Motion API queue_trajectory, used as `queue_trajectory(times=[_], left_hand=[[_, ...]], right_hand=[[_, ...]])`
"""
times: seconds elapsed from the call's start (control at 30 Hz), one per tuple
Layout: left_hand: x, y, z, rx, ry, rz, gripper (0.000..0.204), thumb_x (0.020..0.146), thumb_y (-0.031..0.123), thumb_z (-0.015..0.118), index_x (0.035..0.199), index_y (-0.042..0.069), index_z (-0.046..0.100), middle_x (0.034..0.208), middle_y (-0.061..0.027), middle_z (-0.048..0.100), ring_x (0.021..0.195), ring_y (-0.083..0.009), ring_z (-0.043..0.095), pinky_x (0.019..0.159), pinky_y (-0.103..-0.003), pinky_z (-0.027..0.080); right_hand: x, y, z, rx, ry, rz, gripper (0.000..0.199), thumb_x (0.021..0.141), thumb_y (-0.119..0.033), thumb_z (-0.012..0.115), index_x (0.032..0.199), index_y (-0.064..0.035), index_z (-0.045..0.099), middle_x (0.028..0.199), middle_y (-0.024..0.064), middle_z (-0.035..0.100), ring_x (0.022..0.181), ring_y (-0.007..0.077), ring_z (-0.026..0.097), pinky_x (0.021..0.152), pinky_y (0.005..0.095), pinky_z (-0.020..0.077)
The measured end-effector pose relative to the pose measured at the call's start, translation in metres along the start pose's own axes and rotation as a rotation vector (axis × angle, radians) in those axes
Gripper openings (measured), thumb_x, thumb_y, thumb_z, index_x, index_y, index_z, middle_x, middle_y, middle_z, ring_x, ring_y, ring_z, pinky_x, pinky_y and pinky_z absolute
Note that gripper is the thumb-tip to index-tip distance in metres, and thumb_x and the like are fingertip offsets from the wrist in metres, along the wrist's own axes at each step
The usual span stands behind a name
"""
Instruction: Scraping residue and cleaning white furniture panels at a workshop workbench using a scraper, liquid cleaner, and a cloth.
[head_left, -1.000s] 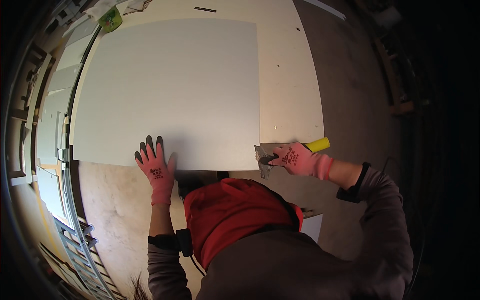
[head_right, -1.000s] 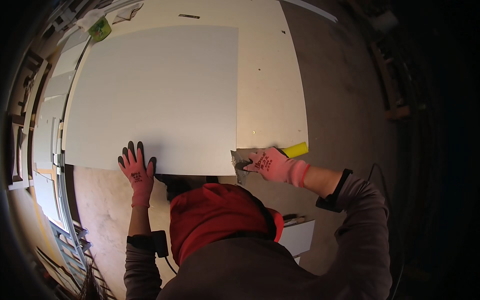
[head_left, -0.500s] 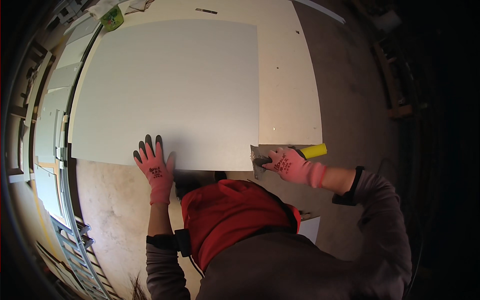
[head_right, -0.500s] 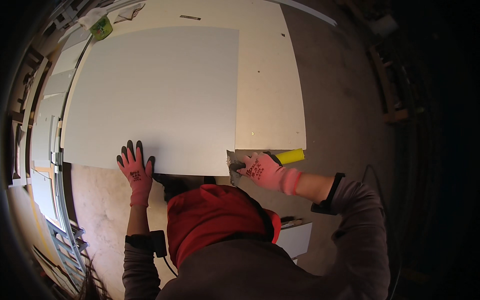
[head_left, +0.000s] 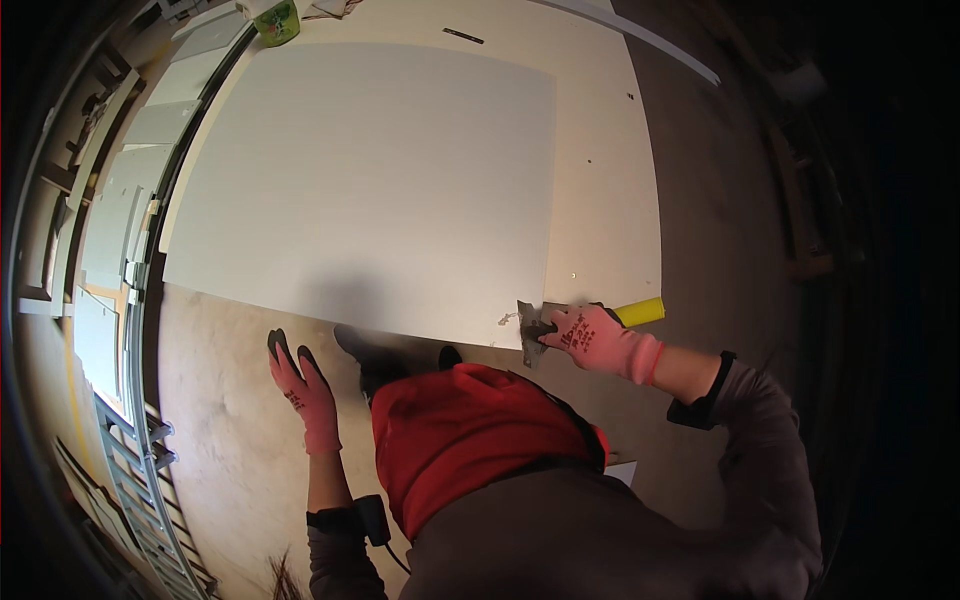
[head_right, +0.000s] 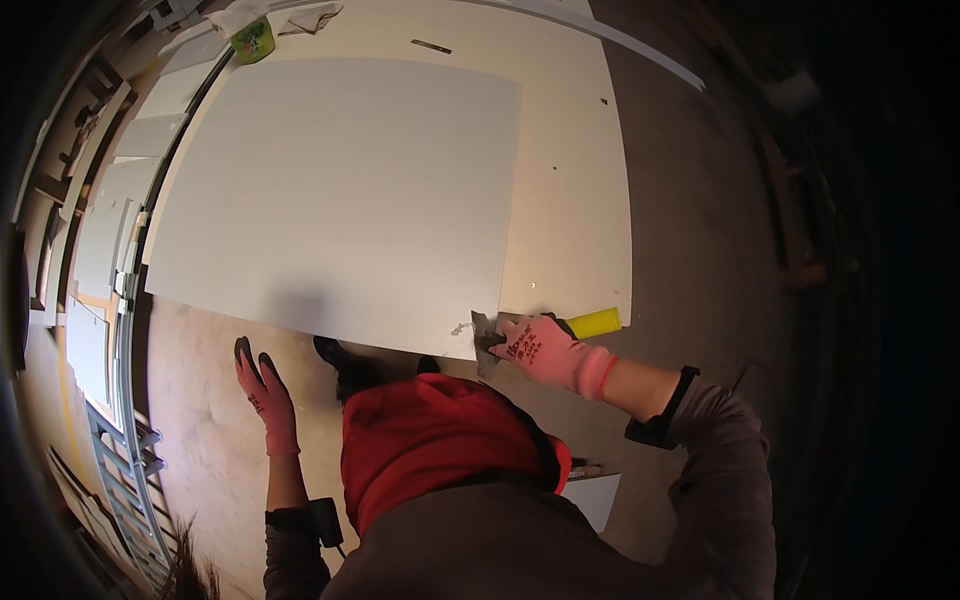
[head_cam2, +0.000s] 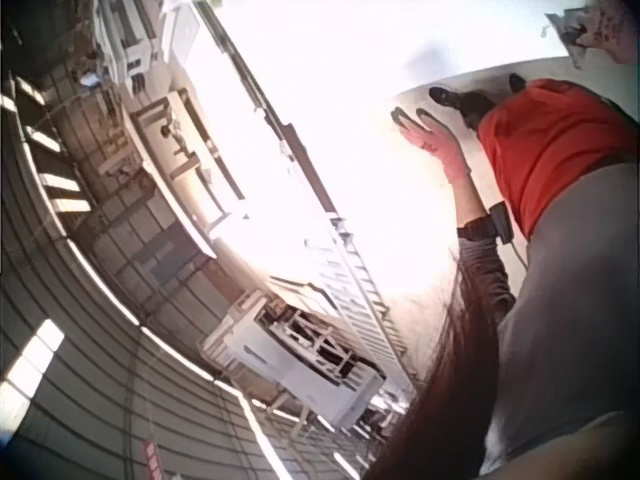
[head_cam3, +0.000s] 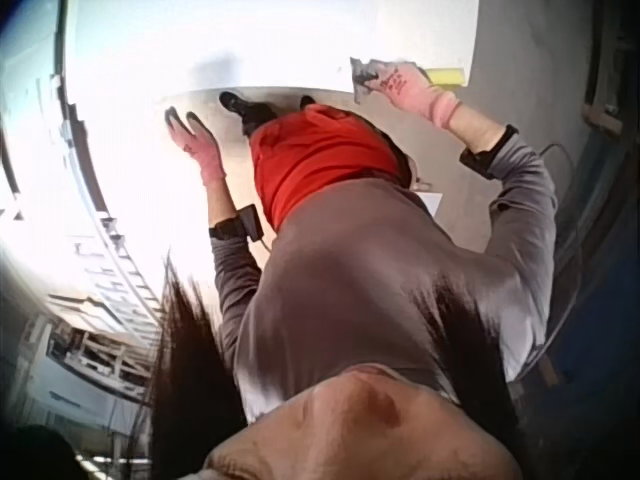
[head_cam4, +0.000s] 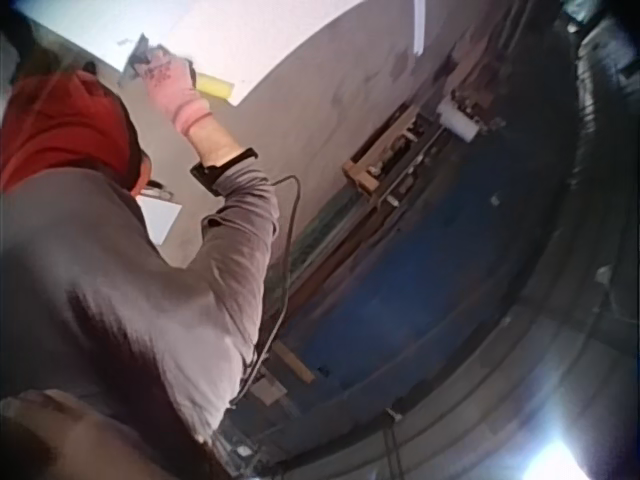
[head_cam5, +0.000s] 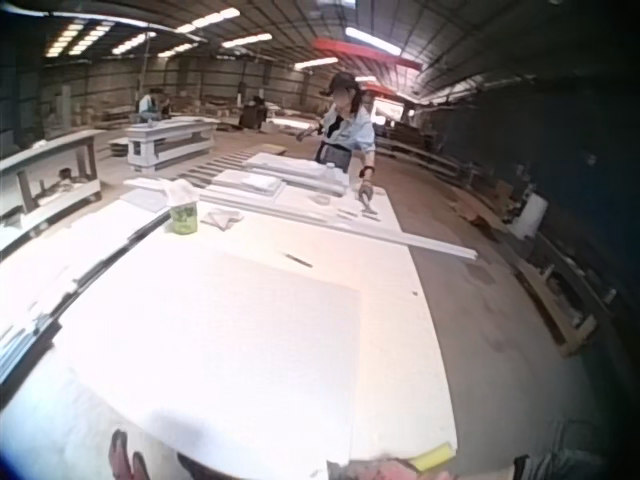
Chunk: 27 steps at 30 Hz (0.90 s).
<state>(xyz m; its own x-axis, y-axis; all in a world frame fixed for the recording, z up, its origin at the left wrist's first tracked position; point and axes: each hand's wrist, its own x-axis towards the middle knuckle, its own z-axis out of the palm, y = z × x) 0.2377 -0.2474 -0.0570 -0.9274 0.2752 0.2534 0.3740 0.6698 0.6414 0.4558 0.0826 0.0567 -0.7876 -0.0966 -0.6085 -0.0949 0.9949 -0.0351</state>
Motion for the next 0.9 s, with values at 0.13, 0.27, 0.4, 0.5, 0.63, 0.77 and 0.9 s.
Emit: queue_trajectory(times=[0.13, 0.27, 0.4, 0.5, 0.63, 0.77, 0.9], left_hand=[[-0.048, -0.030, -0.005, -0.229, -0.076, -0.319, 0.040, 0.093, 0.014, 0.039, 0.129, -0.004, 0.039, 0.130, -0.0205, 0.042, 0.120, -0.0340, 0.041, 0.100, -0.038, 0.034], [-0.079, -0.039, 0.007, -0.296, -0.172, -0.439, 0.039, 0.093, 0.013, 0.039, 0.128, -0.003, 0.042, 0.128, -0.0196, 0.045, 0.118, -0.0323, 0.044, 0.099, -0.037, 0.036], [-0.085, -0.035, 0.019, -0.306, -0.293, -0.482, 0.037, 0.091, 0.013, 0.042, 0.125, -0.003, 0.045, 0.123, -0.0208, 0.049, 0.113, -0.0350, 0.047, 0.097, -0.037, 0.037], [-0.087, -0.030, 0.032, -0.324, -0.313, -0.426, 0.036, 0.090, 0.014, 0.044, 0.122, -0.004, 0.047, 0.120, -0.0217, 0.050, 0.110, -0.0365, 0.048, 0.095, -0.038, 0.039], [-0.096, -0.030, 0.054, -0.309, -0.354, -0.313, 0.038, 0.088, 0.015, 0.048, 0.120, -0.003, 0.047, 0.115, -0.0223, 0.053, 0.108, -0.0369, 0.050, 0.092, -0.040, 0.041], [-0.099, -0.022, 0.072, -0.391, -0.353, -0.181, 0.037, 0.085, 0.015, 0.052, 0.117, -0.003, 0.049, 0.112, -0.0213, 0.055, 0.104, -0.0379, 0.052, 0.089, -0.042, 0.043], [-0.090, -0.009, 0.083, -0.425, -0.409, -0.177, 0.039, 0.084, 0.018, 0.054, 0.116, -0.002, 0.050, 0.112, -0.0220, 0.055, 0.104, -0.0385, 0.052, 0.089, -0.041, 0.043]], right_hand=[[0.034, -0.026, -0.021, -0.039, 0.132, -0.054, 0.029, 0.086, -0.016, 0.046, 0.112, -0.0167, 0.059, 0.090, 0.0104, 0.054, 0.081, 0.0244, 0.056, 0.063, 0.0335, 0.0449], [0.077, -0.045, -0.046, -0.128, 0.143, -0.125, 0.036, 0.083, -0.014, 0.047, 0.119, -0.0161, 0.054, 0.096, 0.0107, 0.054, 0.084, 0.0230, 0.057, 0.066, 0.0330, 0.0463], [0.123, -0.060, -0.063, -0.246, 0.193, -0.192, 0.037, 0.084, -0.016, 0.046, 0.120, -0.0151, 0.054, 0.098, 0.0114, 0.055, 0.087, 0.0241, 0.058, 0.066, 0.0340, 0.0462], [0.150, -0.069, -0.083, -0.218, 0.201, -0.222, 0.034, 0.085, -0.017, 0.046, 0.118, -0.0149, 0.056, 0.097, 0.0118, 0.056, 0.086, 0.0244, 0.058, 0.066, 0.0343, 0.0461], [0.182, -0.080, -0.091, -0.205, 0.165, -0.229, 0.032, 0.087, -0.016, 0.044, 0.116, -0.0148, 0.058, 0.096, 0.0110, 0.057, 0.088, 0.0244, 0.059, 0.066, 0.0360, 0.0473], [0.192, -0.084, -0.096, -0.184, 0.176, -0.269, 0.033, 0.088, -0.016, 0.042, 0.117, -0.0149, 0.057, 0.097, 0.0105, 0.057, 0.089, 0.0240, 0.059, 0.067, 0.0356, 0.0481], [0.196, -0.085, -0.097, -0.207, 0.205, -0.267, 0.034, 0.088, -0.016, 0.041, 0.118, -0.0156, 0.057, 0.099, 0.0106, 0.058, 0.090, 0.0245, 0.060, 0.068, 0.0352, 0.0485]])
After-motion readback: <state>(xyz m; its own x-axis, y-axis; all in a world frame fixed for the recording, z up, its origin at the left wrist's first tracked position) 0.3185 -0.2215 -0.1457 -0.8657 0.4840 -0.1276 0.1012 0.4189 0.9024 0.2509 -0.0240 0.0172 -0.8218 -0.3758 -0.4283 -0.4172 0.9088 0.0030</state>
